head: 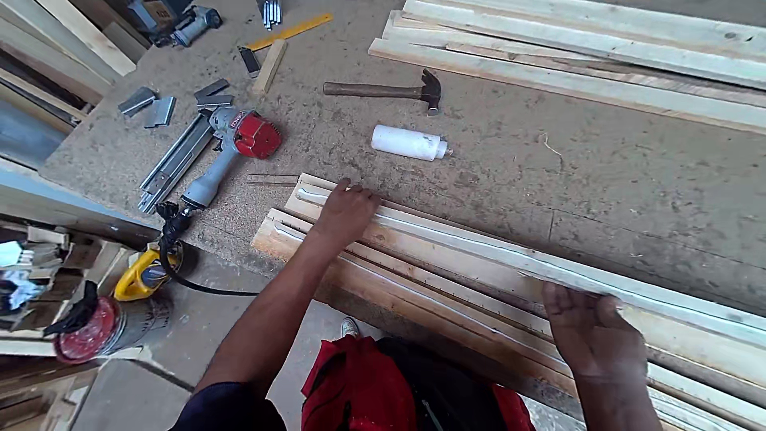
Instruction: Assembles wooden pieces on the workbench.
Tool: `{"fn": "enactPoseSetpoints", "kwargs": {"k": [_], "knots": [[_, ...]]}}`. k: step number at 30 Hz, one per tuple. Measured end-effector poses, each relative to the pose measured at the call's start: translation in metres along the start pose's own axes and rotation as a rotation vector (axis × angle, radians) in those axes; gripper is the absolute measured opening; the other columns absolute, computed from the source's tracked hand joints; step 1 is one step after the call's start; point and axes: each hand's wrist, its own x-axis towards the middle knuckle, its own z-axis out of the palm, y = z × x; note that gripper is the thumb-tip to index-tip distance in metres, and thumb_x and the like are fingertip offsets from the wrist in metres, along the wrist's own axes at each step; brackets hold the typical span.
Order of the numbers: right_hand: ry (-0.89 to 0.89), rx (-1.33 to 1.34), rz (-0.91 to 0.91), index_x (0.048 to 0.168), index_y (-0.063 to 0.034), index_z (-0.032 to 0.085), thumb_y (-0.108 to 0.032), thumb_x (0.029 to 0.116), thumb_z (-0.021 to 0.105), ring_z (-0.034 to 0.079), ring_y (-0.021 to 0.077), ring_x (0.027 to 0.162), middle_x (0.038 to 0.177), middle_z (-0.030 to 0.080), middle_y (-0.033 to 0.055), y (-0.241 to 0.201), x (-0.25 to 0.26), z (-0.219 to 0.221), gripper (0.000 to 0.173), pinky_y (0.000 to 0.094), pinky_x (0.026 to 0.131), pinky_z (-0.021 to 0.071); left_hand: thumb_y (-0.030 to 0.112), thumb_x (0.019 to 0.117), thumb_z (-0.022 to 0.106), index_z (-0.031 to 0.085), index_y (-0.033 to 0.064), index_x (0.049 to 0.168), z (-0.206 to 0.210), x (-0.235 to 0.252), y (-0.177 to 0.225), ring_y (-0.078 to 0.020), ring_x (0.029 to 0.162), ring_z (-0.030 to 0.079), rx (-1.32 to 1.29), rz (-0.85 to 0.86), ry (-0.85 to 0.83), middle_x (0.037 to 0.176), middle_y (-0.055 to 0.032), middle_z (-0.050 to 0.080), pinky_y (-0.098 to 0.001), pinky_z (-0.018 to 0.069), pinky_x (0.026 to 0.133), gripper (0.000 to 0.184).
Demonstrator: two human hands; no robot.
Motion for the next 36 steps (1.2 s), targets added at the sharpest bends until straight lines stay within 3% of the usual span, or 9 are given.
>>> {"fn": "enactPoseSetpoints", "kwargs": {"k": [4,8,10,13,18,24,29,32,36], "knots": [[-0.209,-0.779,0.177,0.141,-0.0038,0.053,-0.045,0.1111,0.025,0.074,0.0316,0.101,0.116,0.074,0.0193,-0.024,-0.008,-0.033,0.058,0.0468,0.09,0.0613,0.036,0.0803,0.085,0.061,0.0179,0.139,-0.005,-0.006,-0.026,-0.0272,0.131,0.058,-0.163,-0.065,-0.057,0.138,-0.0047,0.064,-0.0581,0.0316,0.12,0.066],[-0.356,-1.407,-0.296,0.128,-0.0124,0.065,-0.038,0.0999,0.058,0.073,0.0206,0.067,0.083,0.075,0.0041,-0.046,-0.022,-0.051,0.038,0.0425,0.06,0.0642,0.051,0.0891,0.075,0.047,0.0055,0.151,-0.049,-0.055,-0.061,-0.0249,0.14,0.051,-0.728,-0.2,0.404,0.15,-0.0111,0.055,-0.0488,0.0407,0.119,0.082],[-0.404,-1.577,-0.601,0.127,-0.011,0.067,-0.045,0.0949,0.062,0.073,0.0198,0.075,0.089,0.075,0.0016,-0.042,-0.021,-0.027,0.046,0.0474,0.066,0.0619,0.07,0.0977,0.044,0.026,0.0,0.157,-0.05,-0.076,-0.07,-0.0271,0.142,0.048,-1.11,-0.093,0.661,0.155,-0.0134,0.049,-0.0468,0.0407,0.119,0.094],[-0.507,-1.685,-0.777,0.131,-0.0043,0.065,-0.037,0.0929,0.069,0.068,0.039,0.108,0.116,0.072,0.015,-0.011,-0.004,0.027,0.05,0.0634,0.093,0.0535,0.091,0.0798,-0.002,0.009,0.0195,0.165,-0.042,-0.088,-0.055,-0.0381,0.149,0.037,-1.839,0.078,0.845,0.165,-0.0163,0.034,-0.0558,0.0342,0.12,0.112],[-0.725,-1.818,-0.857,0.14,-0.0079,0.058,-0.041,0.0879,0.078,0.06,0.0397,0.123,0.127,0.065,0.0169,0.046,-0.004,0.109,0.065,0.0621,0.104,0.0446,0.097,0.0707,-0.005,0.011,0.0221,0.166,-0.026,-0.089,-0.036,-0.0382,0.155,0.024,-2.352,0.238,0.947,0.169,-0.0143,0.023,-0.0616,0.0258,0.121,0.122],[-0.952,-1.753,-0.864,0.133,-0.0121,0.064,-0.044,0.0899,0.074,0.066,0.0291,0.114,0.116,0.071,0.0082,0.096,-0.06,0.136,0.055,0.052,0.1,0.0511,0.097,0.0756,0.009,0.006,0.0212,0.165,0.005,-0.139,-0.083,-0.0398,0.154,0.027,-2.053,0.171,0.928,0.169,-0.0156,0.023,-0.0593,0.0253,0.122,0.117],[-0.885,-1.892,-0.911,0.132,-0.01,0.063,-0.043,0.0832,0.082,0.065,0.0318,0.114,0.118,0.071,0.011,0.144,-0.089,0.146,0.062,0.0536,0.105,0.0474,0.095,0.0795,0.025,0.007,0.0255,0.163,0.049,-0.164,-0.097,-0.0362,0.15,0.036,-1.796,0.074,0.781,0.164,-0.0082,0.037,-0.0543,0.0291,0.124,0.11],[-0.838,-1.867,-0.933,0.128,-0.0036,0.063,-0.029,0.0856,0.082,0.069,0.0365,0.109,0.111,0.073,0.0161,0.15,-0.093,0.154,0.053,0.0573,0.106,0.0477,0.091,0.0847,0.029,0.002,0.0114,0.162,0.073,-0.158,-0.094,-0.0393,0.149,0.037,-1.554,0.139,0.782,0.164,-0.0171,0.034,-0.0568,0.0326,0.122,0.114],[-0.832,-1.887,-0.94,0.126,-0.0022,0.061,-0.025,0.0863,0.08,0.07,0.0313,0.105,0.108,0.074,0.0117,0.148,-0.096,0.16,0.049,0.053,0.114,0.0414,0.088,0.0866,0.033,0.023,0.0045,0.16,0.085,-0.129,-0.082,-0.0339,0.153,0.03,-0.949,0.269,0.703,0.165,-0.0193,0.031,-0.06,0.0215,0.125,0.112]]}}
